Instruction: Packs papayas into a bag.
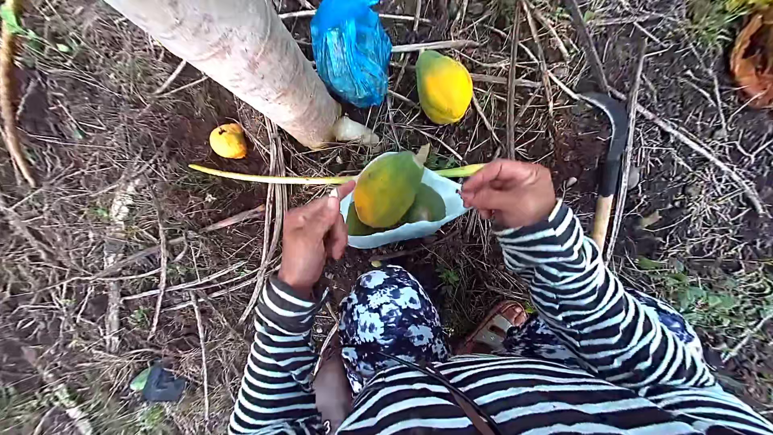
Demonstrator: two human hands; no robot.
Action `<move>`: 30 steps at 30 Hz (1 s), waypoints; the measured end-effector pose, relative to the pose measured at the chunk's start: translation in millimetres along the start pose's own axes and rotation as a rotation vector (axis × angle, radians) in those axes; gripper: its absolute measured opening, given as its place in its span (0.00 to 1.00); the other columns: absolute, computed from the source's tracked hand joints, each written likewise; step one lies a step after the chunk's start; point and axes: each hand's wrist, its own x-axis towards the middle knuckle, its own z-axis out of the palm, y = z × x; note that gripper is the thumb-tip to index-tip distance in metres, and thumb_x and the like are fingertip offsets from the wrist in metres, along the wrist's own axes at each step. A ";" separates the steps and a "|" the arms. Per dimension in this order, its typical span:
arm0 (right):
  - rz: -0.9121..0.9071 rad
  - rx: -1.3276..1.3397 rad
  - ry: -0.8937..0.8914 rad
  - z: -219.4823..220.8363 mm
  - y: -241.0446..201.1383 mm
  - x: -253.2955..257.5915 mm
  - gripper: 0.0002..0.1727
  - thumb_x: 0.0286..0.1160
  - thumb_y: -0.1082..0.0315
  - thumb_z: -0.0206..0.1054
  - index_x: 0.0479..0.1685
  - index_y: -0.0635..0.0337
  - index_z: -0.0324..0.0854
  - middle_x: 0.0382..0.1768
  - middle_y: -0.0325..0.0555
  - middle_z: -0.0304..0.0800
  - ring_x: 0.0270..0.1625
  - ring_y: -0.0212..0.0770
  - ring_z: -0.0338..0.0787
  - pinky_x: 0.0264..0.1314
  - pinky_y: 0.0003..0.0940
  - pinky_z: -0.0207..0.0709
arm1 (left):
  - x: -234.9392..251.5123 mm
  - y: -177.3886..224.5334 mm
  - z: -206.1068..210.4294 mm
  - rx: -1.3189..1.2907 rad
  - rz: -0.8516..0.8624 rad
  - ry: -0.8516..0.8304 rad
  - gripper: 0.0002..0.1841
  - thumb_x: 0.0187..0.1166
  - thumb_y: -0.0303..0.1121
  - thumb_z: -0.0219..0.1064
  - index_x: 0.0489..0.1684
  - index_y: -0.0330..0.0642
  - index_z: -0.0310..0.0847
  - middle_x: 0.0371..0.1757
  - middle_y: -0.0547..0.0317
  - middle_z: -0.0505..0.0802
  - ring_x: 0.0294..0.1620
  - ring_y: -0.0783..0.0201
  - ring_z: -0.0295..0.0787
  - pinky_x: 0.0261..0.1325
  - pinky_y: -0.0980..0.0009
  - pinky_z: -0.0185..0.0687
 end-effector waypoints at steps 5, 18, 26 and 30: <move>0.206 -0.030 0.072 1.9 24.6 -66.2 0.14 0.63 0.77 0.71 0.49 0.61 0.89 0.19 0.25 0.87 0.18 0.19 0.80 0.22 0.18 0.78 | -11.6 -62.9 -6.6 -0.135 0.109 -0.106 0.17 0.90 0.36 0.52 0.48 0.45 0.92 0.18 0.72 0.90 0.11 0.84 0.70 0.16 0.86 0.65; 0.664 -0.226 0.222 -9.3 51.9 -74.2 0.06 0.80 0.77 0.66 0.49 0.70 0.84 0.23 0.42 0.88 0.21 0.28 0.84 0.32 0.27 0.82 | -25.5 -58.2 6.5 -0.231 -0.054 -0.136 0.23 0.89 0.32 0.43 0.68 0.36 0.84 0.09 0.75 0.74 0.08 0.81 0.62 0.15 0.85 0.64; 0.432 -0.522 0.324 7.7 22.7 -37.5 0.13 0.78 0.72 0.68 0.58 0.68 0.85 0.57 0.59 0.87 0.44 0.46 0.91 0.52 0.45 0.86 | -29.2 -65.7 7.5 -0.233 -0.009 -0.169 0.21 0.88 0.31 0.47 0.66 0.36 0.85 0.11 0.77 0.76 0.10 0.83 0.64 0.17 0.87 0.63; 0.783 -0.303 0.130 34.2 40.2 -16.0 0.29 0.80 0.60 0.72 0.72 0.74 0.74 0.61 0.68 0.88 0.60 0.58 0.91 0.69 0.54 0.80 | -31.6 -66.5 6.4 -0.232 0.011 -0.163 0.22 0.88 0.31 0.47 0.69 0.34 0.84 0.10 0.75 0.74 0.09 0.82 0.62 0.15 0.86 0.61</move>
